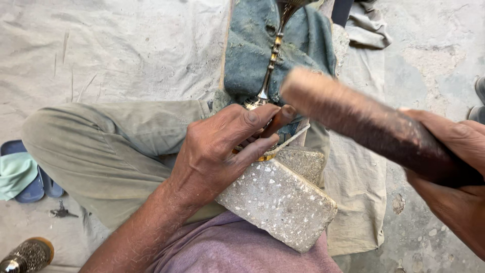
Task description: The person sits on the ground holding a wooden punch against the base of an ornate brass object resting on a stone block, and repeatedly strikes the punch with a wooden mallet to shape the metal. They reposition the punch around the object's base and continue hammering.
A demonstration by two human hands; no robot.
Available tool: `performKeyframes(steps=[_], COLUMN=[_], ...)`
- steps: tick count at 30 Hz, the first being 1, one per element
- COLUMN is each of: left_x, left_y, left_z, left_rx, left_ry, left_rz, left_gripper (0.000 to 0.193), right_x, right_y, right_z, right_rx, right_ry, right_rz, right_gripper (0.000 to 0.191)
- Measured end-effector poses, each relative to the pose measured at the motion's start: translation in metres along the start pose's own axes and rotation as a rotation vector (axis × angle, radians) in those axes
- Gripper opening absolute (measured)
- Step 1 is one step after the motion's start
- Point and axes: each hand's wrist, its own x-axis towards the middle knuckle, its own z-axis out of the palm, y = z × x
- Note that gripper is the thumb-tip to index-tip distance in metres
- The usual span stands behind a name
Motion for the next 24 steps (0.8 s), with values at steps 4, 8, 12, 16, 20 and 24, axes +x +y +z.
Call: performKeyframes(steps=[4, 8, 12, 16, 20, 24], left_x=[0.002, 0.004, 0.004, 0.006, 0.010, 0.016], left_y=[-0.001, -0.003, -0.006, -0.006, -0.002, 0.004], left_z=[-0.005, -0.006, -0.006, -0.007, -0.012, -0.021], left_rx=[-0.047, -0.029, -0.017, -0.007, -0.001, -0.089], left_ry=[-0.029, -0.059, -0.051, -0.070, -0.072, 0.139], left_rz=[0.021, 0.041, 0.038, 0.063, 0.075, 0.051], left_gripper=[0.048, 0.046, 0.046, 0.045, 0.038, 0.037], right_x=[-0.019, -0.026, -0.027, -0.027, -0.032, -0.035], right_y=[-0.022, -0.053, -0.059, -0.062, -0.075, -0.087], right_z=[-0.010, -0.017, -0.021, -0.021, -0.021, -0.015], right_rx=[0.067, 0.082, 0.092, 0.147, 0.216, 0.682], right_ry=[0.048, 0.118, 0.089, 0.112, 0.181, 0.236], right_rz=[-0.007, -0.201, -0.068, -0.078, -0.148, -0.127], right_gripper=[0.029, 0.033, 0.038, 0.046, 0.053, 0.062])
